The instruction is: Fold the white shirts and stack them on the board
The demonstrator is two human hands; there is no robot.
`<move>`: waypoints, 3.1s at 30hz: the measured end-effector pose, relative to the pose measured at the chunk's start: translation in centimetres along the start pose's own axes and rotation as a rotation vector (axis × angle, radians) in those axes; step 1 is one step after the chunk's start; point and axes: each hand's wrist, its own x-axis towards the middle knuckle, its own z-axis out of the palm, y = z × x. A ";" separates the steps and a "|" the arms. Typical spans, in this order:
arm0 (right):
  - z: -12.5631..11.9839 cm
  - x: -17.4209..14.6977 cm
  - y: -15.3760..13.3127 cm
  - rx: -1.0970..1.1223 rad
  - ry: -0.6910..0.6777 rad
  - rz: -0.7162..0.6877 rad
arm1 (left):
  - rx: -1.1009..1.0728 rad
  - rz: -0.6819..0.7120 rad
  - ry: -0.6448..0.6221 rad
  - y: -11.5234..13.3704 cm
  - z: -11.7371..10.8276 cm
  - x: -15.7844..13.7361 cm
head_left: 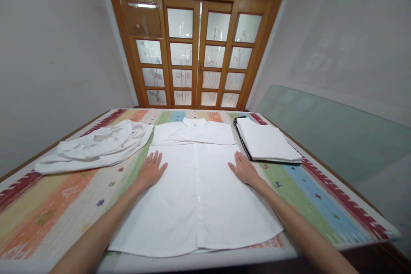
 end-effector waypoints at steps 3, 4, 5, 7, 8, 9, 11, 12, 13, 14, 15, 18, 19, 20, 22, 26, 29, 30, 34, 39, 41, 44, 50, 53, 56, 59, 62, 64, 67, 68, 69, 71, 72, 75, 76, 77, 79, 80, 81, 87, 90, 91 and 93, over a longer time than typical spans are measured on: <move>-0.8 1.6 -1.1 0.007 -0.032 -0.023 | -0.017 0.013 -0.031 0.4 -0.2 1.3; -1.1 2.3 -1.5 0.020 -0.047 -0.032 | -0.023 0.023 -0.039 0.6 -0.3 1.8; -1.4 3.0 -1.9 0.032 -0.063 -0.031 | -0.028 0.032 -0.047 0.8 -0.3 2.4; -1.8 4.3 -2.4 0.048 -0.091 0.009 | -0.032 0.037 -0.052 1.0 -0.5 3.1; -1.9 4.9 -2.5 0.052 -0.099 0.047 | -0.033 0.032 -0.050 1.0 -0.6 3.4; -1.9 5.3 -2.5 0.053 -0.100 0.089 | -0.034 0.023 -0.044 1.1 -0.6 3.5; -1.7 5.8 -2.5 0.051 -0.082 0.161 | -0.036 0.005 -0.027 1.0 -0.7 3.4; -1.5 5.8 -2.5 0.048 -0.065 0.191 | -0.038 -0.003 -0.015 1.0 -0.6 3.3; -1.4 5.8 -2.6 0.043 -0.044 0.219 | -0.040 -0.007 -0.004 1.0 -0.6 3.2; -1.3 5.8 -2.6 0.035 -0.022 0.242 | -0.040 -0.011 0.006 1.0 -0.5 3.1; -1.3 5.7 -2.7 0.024 0.002 0.260 | -0.039 -0.013 0.014 1.0 -0.5 3.1; -1.9 5.3 -3.2 -0.023 0.074 0.285 | -0.027 -0.017 0.034 1.2 -0.3 3.0; -2.1 5.2 -3.3 -0.038 0.095 0.283 | -0.023 -0.017 0.040 1.2 -0.3 3.0; -2.5 5.2 -3.4 -0.048 0.112 0.278 | -0.020 -0.018 0.046 1.3 -0.3 3.0; -3.0 5.2 -3.4 -0.053 0.128 0.246 | -0.020 -0.019 0.047 1.4 -0.3 3.0; -3.3 5.4 -3.3 -0.038 0.130 0.157 | -0.017 -0.030 0.016 1.5 -0.6 3.0; -3.1 5.7 -3.1 -0.037 0.165 0.256 | -0.022 -0.035 0.015 1.6 -0.8 2.9; -3.1 5.9 -3.1 -0.042 0.180 0.284 | -0.026 -0.035 0.020 1.6 -0.8 2.9; -2.8 6.6 -2.7 -0.111 0.203 0.272 | -0.028 -0.026 0.038 1.6 -0.7 2.9; -2.2 7.8 -1.6 -0.131 0.165 0.266 | -0.018 -0.026 0.037 1.7 -0.9 2.8; -1.8 8.2 -1.1 -0.115 0.142 0.241 | -0.017 -0.031 0.033 1.8 -0.9 2.8; -1.2 8.8 -0.5 -0.114 0.077 0.179 | -0.013 -0.031 0.032 1.7 -0.8 2.8; -0.7 9.4 -0.1 -0.118 0.052 0.277 | -0.012 -0.012 0.064 1.4 -0.3 2.9; -0.8 9.1 0.1 -0.074 0.064 0.213 | -0.012 -0.010 0.058 1.5 -0.5 2.9; -0.8 8.6 0.5 0.004 0.097 0.159 | -0.012 -0.010 0.058 1.6 -0.7 2.8; -1.2 8.2 0.8 0.076 0.118 0.205 | -0.011 -0.009 0.054 1.6 -0.6 2.8; -2.0 8.1 0.7 0.118 0.122 0.291 | -0.010 0.001 0.067 1.6 -0.5 2.8; -2.6 8.1 0.6 0.111 0.142 0.330 | -0.009 0.004 0.072 1.5 -0.4 2.8; -3.3 7.7 0.5 0.019 0.173 0.340 | -0.004 0.003 0.058 1.5 -0.4 2.8; -3.4 7.5 0.5 -0.023 0.168 0.326 | -0.002 0.004 0.054 1.5 -0.4 2.8; -3.5 7.3 0.6 -0.061 0.157 0.311 | -0.001 0.005 0.054 1.5 -0.4 2.8; -3.7 6.9 0.5 -0.116 0.145 0.291 | 0.000 0.010 0.061 1.4 -0.4 2.9; -3.8 6.8 0.4 -0.132 0.158 0.284 | 0.002 0.013 0.063 1.4 -0.3 2.9; -4.1 7.0 0.0 -0.128 0.272 0.191 | 0.012 0.021 0.069 1.4 -0.2 2.9; -4.1 7.2 -0.2 -0.115 0.310 0.139 | 0.015 0.023 0.072 1.4 -0.1 2.9; -4.1 7.4 -0.4 -0.102 0.337 0.089 | 0.017 0.026 0.077 1.3 0.0 2.9; -3.9 7.7 -0.8 -0.096 0.341 0.027 | 0.022 0.030 0.083 1.2 0.1 2.9; -3.8 7.9 -1.0 -0.108 0.315 0.016 | 0.023 0.033 0.083 1.1 0.1 2.9; -3.7 8.0 -1.2 -0.123 0.275 0.016 | 0.022 0.037 0.082 1.0 0.2 2.9; -3.9 7.5 -2.0 -0.177 0.067 0.112 | 0.012 0.043 0.079 0.9 0.2 3.0; -4.1 6.7 -2.5 -0.185 0.048 0.161 | 0.025 0.041 0.058 1.0 0.0 3.0; -4.0 6.5 -2.7 -0.182 0.051 0.168 | 0.026 0.042 0.057 1.0 -0.1 2.9; -3.6 6.1 -2.9 -0.175 0.061 0.177 | 0.020 0.044 0.060 1.0 -0.2 2.8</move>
